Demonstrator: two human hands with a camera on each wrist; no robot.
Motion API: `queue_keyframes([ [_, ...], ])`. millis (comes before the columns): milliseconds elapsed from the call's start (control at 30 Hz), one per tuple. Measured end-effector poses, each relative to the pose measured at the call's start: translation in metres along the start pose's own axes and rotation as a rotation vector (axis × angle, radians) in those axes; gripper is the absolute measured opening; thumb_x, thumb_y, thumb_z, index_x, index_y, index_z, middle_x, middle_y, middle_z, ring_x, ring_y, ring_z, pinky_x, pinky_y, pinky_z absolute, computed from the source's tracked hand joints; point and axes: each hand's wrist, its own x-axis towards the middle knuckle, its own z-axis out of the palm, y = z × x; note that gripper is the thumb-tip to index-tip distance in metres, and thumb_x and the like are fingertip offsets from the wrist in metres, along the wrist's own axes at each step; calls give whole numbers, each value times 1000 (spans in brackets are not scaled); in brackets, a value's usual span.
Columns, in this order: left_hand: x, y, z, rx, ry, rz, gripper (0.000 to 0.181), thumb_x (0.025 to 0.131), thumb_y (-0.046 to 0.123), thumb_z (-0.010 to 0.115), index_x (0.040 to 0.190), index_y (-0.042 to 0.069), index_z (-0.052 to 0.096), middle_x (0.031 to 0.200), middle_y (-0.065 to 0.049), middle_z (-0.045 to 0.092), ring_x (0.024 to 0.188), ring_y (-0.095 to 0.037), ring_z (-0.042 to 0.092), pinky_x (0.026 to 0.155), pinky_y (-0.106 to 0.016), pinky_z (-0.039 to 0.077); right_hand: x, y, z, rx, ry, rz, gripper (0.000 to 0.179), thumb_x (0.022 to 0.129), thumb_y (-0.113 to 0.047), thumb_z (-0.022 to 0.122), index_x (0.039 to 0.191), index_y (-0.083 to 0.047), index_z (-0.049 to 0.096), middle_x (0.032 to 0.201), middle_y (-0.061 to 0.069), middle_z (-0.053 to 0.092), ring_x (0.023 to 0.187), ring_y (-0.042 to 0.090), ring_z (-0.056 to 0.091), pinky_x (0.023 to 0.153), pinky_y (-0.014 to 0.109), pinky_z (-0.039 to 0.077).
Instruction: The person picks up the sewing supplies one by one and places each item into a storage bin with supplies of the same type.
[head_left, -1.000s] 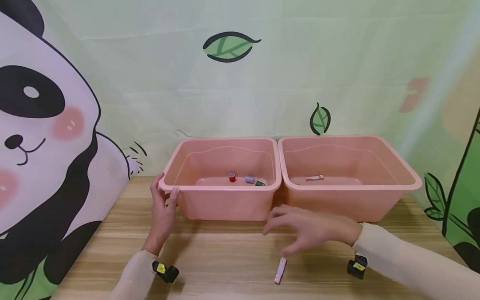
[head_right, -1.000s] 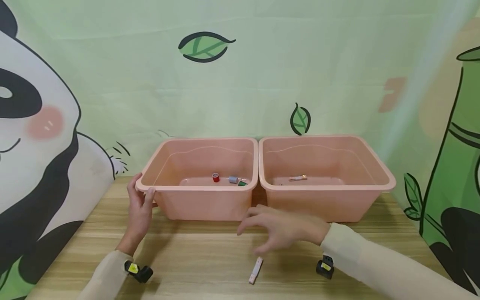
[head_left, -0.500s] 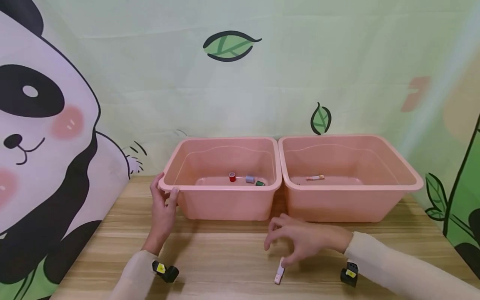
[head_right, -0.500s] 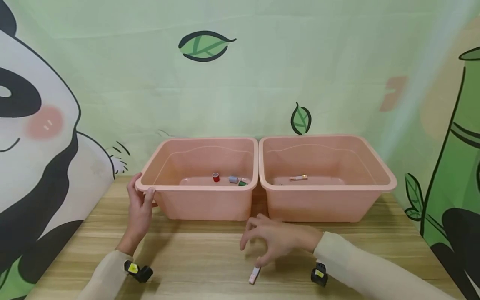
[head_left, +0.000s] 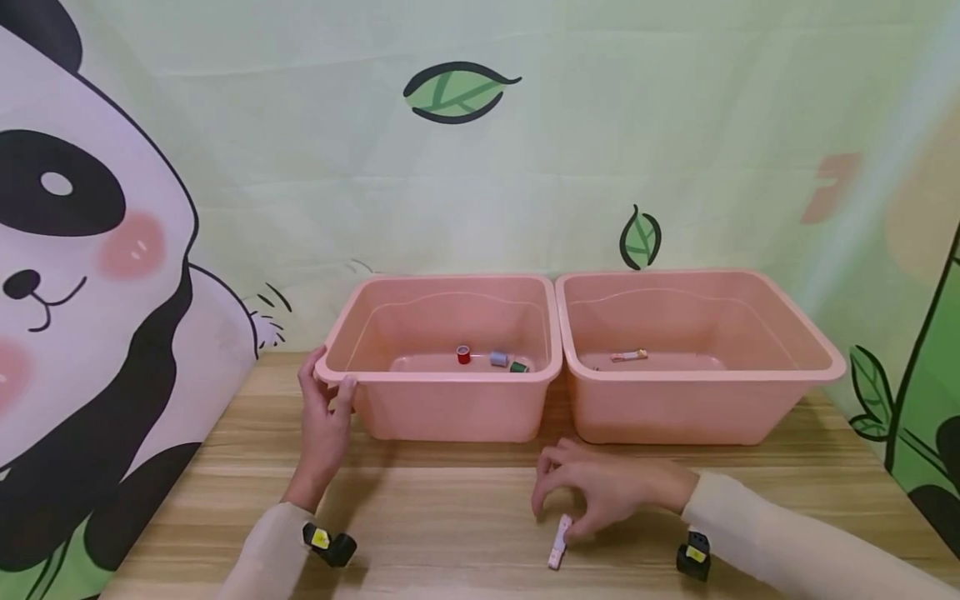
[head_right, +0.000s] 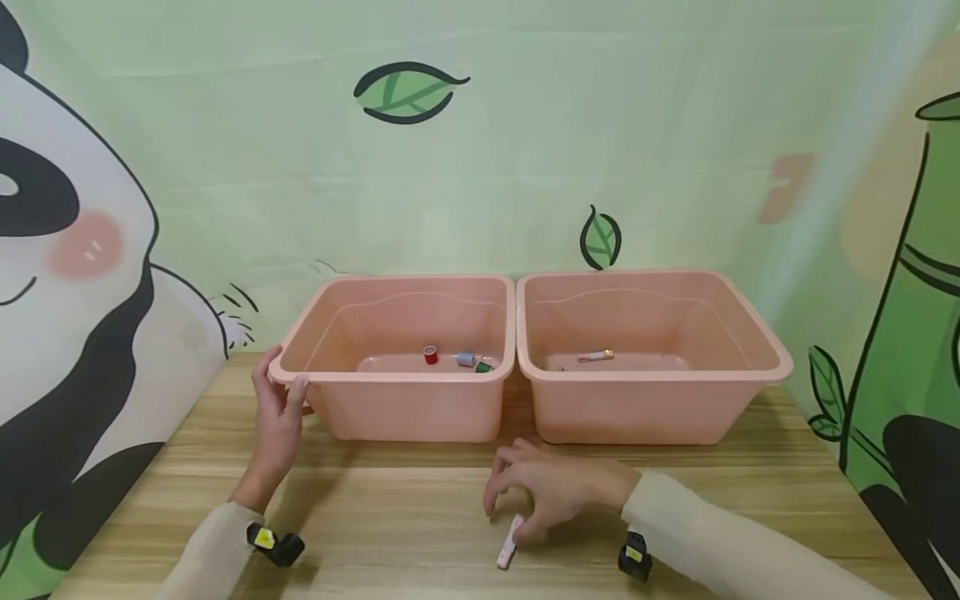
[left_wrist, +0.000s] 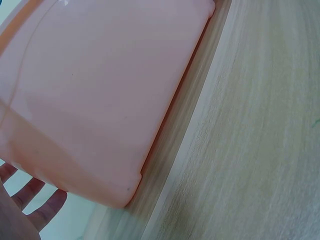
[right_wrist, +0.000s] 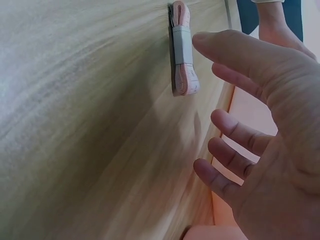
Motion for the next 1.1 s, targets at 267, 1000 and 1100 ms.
queue_keyframes([
  [267,-1,1,0,-9,8,9,60,108,29,53,159,31,20,156,-4,42,116,-20,51,82,-17,52,0,3,6,-13,8,-26,29,80,-23,86,105,-33,75,113,-12,49,107,8,37,92,28,38],
  [1000,0,1,0,-14,3,7,62,108,29,53,160,30,18,158,-7,41,117,-22,50,83,-15,52,1,10,14,-129,73,-86,18,81,-25,85,89,-35,73,107,-14,51,100,5,39,85,21,36],
  [1100,0,0,0,-8,7,5,61,108,30,53,159,31,19,157,-5,41,117,-22,51,84,-16,52,1,11,14,-131,77,-89,18,81,-25,85,89,-35,73,107,-14,51,100,5,39,85,21,37],
])
